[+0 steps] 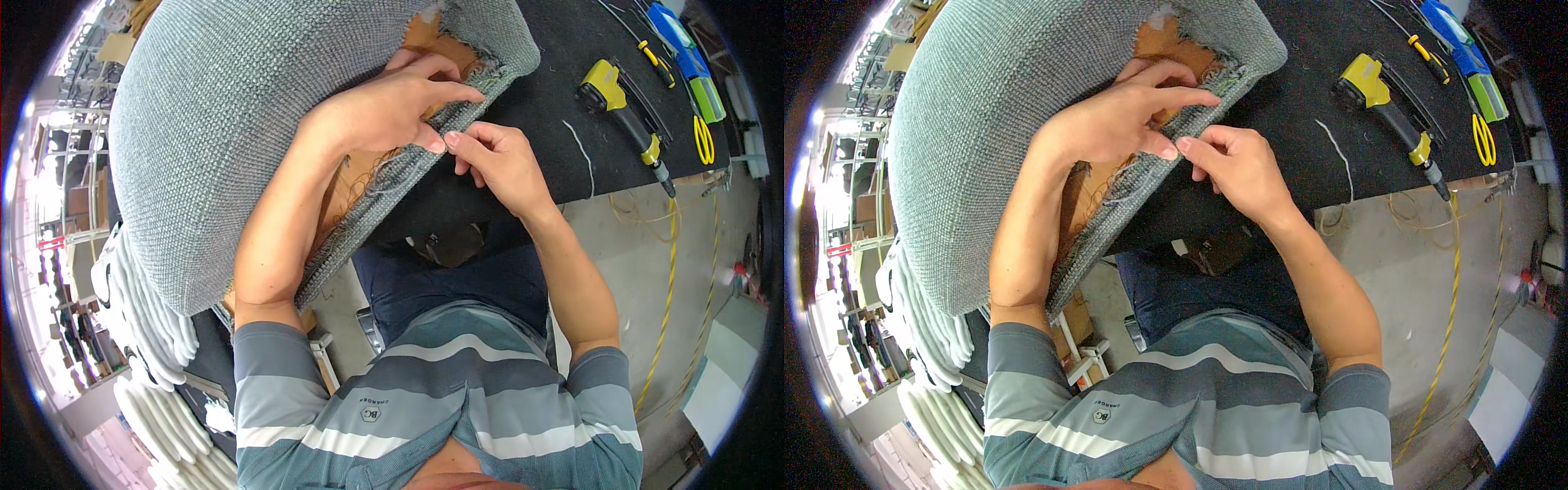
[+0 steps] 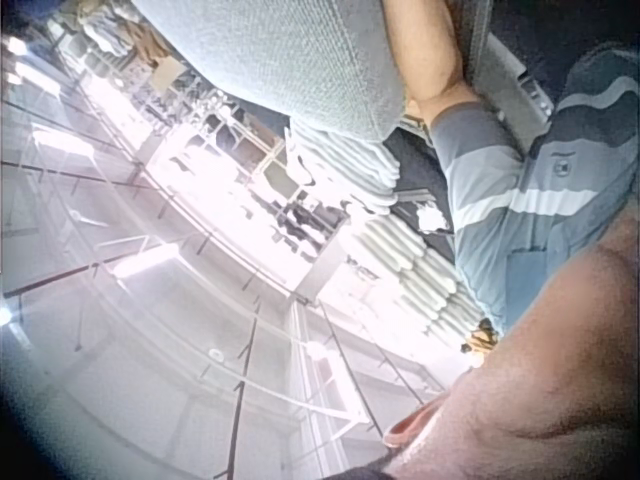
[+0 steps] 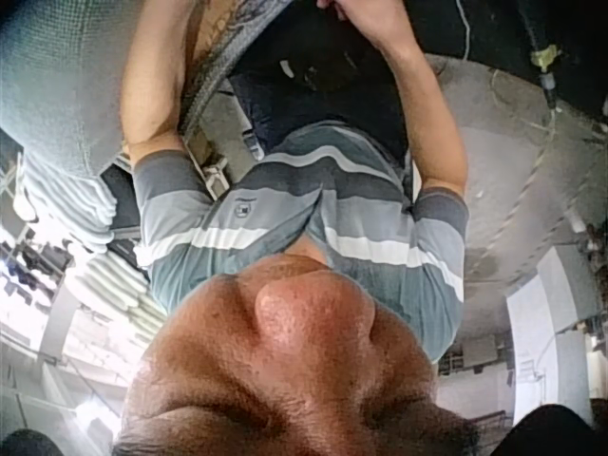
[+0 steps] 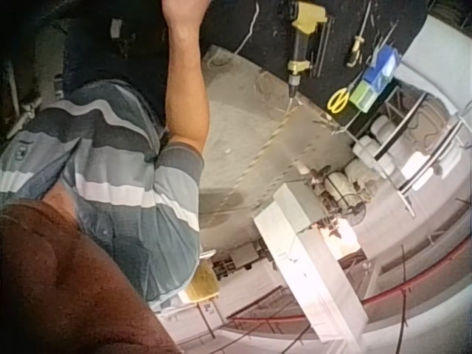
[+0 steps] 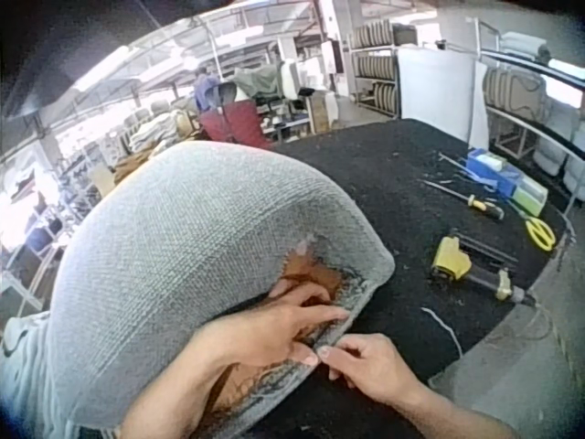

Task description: Upholstering the back or seat component of a chair by securing fabric to a frame.

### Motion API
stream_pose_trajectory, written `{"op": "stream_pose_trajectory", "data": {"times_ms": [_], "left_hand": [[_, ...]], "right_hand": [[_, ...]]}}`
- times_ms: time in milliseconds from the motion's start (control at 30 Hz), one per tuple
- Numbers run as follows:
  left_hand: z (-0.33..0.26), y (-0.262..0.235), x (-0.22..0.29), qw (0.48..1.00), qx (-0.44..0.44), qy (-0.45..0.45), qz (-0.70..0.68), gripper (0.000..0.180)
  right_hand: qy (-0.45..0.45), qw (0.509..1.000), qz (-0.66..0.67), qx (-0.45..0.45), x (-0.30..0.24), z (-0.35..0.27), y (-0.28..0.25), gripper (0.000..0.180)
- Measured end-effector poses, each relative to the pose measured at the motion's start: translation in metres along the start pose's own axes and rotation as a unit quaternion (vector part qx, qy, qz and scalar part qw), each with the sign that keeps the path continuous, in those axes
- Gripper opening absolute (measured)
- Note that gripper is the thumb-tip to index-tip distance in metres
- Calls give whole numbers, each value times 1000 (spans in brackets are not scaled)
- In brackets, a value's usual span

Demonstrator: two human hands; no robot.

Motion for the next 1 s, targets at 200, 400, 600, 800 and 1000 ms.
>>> {"op": "stream_pose_trajectory", "data": {"times_ms": [200,400,600,800,1000], "left_hand": [[-1,0,-1,1000,-21,-4,-21,77],[-2,-1,1,1000,-8,3,1,77],[-3,-2,0,1000,-7,2,21,78],[-3,-3,0,999,-12,4,33,79],[-3,-5,4,1000,-14,9,13,82]], "right_hand": [[-8,1000,21,-13,0,-2,0,34],[7,999,42,-16,-6,1,-2,34],[29,999,20,-8,-14,3,3,36],[33,999,10,-14,-11,4,3,36],[4,1000,-6,8,-13,-2,-8,30]]}}
Point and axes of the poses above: each hand's wrist, its own z-axis towards the middle knuckle, its own y-axis out of the palm, x = y × z, the point moved 5 cm from there along z, towards the middle knuckle, and after that the axes turned 5 degrees about -y, right-handed, at the moved point
